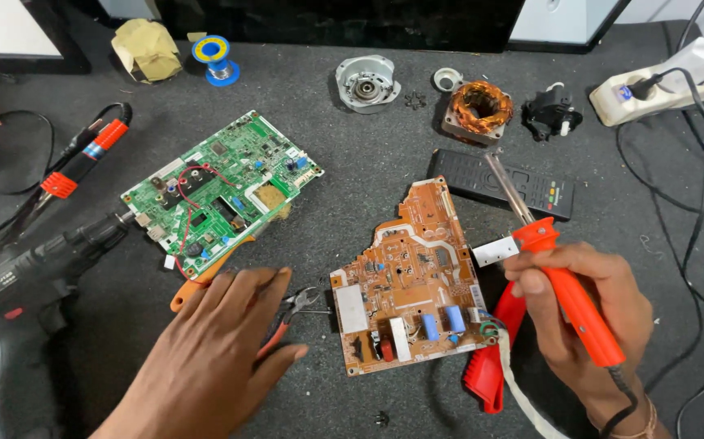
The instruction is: Soldering and desoldering components on a circuit board using a soldering iron and pliers
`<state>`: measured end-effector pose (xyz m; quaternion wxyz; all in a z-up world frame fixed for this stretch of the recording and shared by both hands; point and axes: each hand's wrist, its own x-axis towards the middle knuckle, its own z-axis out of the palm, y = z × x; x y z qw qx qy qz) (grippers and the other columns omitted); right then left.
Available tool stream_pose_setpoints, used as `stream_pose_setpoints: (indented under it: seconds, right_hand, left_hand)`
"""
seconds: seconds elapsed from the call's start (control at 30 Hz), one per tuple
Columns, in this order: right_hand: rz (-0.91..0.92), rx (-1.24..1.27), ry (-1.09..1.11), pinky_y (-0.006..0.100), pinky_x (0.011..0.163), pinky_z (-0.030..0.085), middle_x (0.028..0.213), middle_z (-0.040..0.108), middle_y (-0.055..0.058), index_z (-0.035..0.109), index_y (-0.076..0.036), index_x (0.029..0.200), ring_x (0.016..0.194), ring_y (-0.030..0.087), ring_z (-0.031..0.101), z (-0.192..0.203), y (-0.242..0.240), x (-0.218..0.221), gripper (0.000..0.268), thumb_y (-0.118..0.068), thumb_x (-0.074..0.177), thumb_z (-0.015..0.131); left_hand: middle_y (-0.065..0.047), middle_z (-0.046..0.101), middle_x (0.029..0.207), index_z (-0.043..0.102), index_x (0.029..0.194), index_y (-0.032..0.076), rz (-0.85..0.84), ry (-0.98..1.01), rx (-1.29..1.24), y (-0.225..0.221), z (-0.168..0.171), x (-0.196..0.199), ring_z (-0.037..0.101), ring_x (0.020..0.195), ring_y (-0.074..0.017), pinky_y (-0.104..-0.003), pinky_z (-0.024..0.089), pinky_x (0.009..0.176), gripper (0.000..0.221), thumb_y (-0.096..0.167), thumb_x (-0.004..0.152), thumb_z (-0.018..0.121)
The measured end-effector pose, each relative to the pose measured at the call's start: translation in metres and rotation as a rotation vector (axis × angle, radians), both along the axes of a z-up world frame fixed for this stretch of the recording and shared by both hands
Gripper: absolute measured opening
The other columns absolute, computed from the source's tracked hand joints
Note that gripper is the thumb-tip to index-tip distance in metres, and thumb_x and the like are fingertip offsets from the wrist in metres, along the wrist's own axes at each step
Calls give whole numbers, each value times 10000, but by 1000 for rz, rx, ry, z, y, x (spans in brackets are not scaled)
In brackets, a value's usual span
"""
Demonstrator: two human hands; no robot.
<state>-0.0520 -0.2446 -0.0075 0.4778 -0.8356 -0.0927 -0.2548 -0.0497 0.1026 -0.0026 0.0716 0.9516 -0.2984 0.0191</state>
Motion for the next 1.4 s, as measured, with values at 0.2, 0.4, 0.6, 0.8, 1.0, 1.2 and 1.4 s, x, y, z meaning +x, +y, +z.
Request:
stream_pose_setpoints:
  seconds: [0.2, 0.4, 0.6, 0.8, 1.0, 1.2, 1.4]
  right_hand:
    - [0, -151, -125, 251, 756, 557, 966, 734, 154, 504, -5, 1090, 789, 182, 753, 1, -4, 3, 161, -63, 1001, 625]
    - [-6, -174, -161, 264, 758, 555, 960, 739, 135, 514, -3, 1072, 821, 204, 748, 5, -6, 3, 152, -82, 1000, 624]
    - [-20, -148, -181, 267, 771, 584, 966, 721, 114, 522, -15, 1073, 863, 211, 786, 6, -13, 2, 139, -83, 1001, 621]
    - [-61, 29, -75, 279, 816, 571, 976, 708, 201, 481, 2, 1115, 786, 203, 713, 16, -19, -7, 126, -32, 1017, 551]
    - [-99, 328, -259, 325, 589, 557, 798, 565, 256, 409, 13, 1145, 639, 287, 658, -6, -21, -2, 255, -199, 1013, 463]
    - [69, 430, -52, 315, 639, 588, 779, 665, 220, 451, 6, 1151, 573, 251, 670, -11, -4, -15, 306, -228, 966, 521]
    - [85, 267, 112, 211, 673, 638, 938, 760, 188, 531, 0, 1170, 769, 192, 825, -15, -6, -11, 280, -181, 958, 550]
  left_hand:
    - [-165, 652, 1281, 599, 1308, 41, -108, -282, -383, -83, 3, -14, 644, 1133, -349, -477, 523, 954, 545, 488, 998, 633]
    - [-190, 600, 1409, 577, 1411, 15, -250, -376, -5, -136, -24, -13, 541, 1313, -347, -481, 408, 1109, 826, 633, 865, 628]
    - [-15, 651, 975, 660, 1334, 41, -244, -491, 1, -142, -6, -2, 599, 833, -181, -314, 470, 706, 399, 265, 1027, 538]
    - [-121, 616, 994, 622, 987, 47, -296, -392, -414, -126, 46, 20, 604, 819, -266, -362, 483, 713, 167, 180, 1010, 721]
    - [-139, 661, 1140, 575, 1340, 13, 124, 28, -682, -85, 73, 53, 637, 1040, -284, -409, 470, 917, 394, 245, 1037, 478]
    - [9, 344, 767, 478, 940, 115, 521, 353, -994, -58, 45, 66, 296, 727, -141, -362, 291, 663, 207, 254, 1092, 454]
    - [-49, 659, 1013, 604, 1152, 78, 383, 259, -1016, -47, 34, 85, 558, 917, -148, -319, 481, 812, 416, 436, 1026, 433]
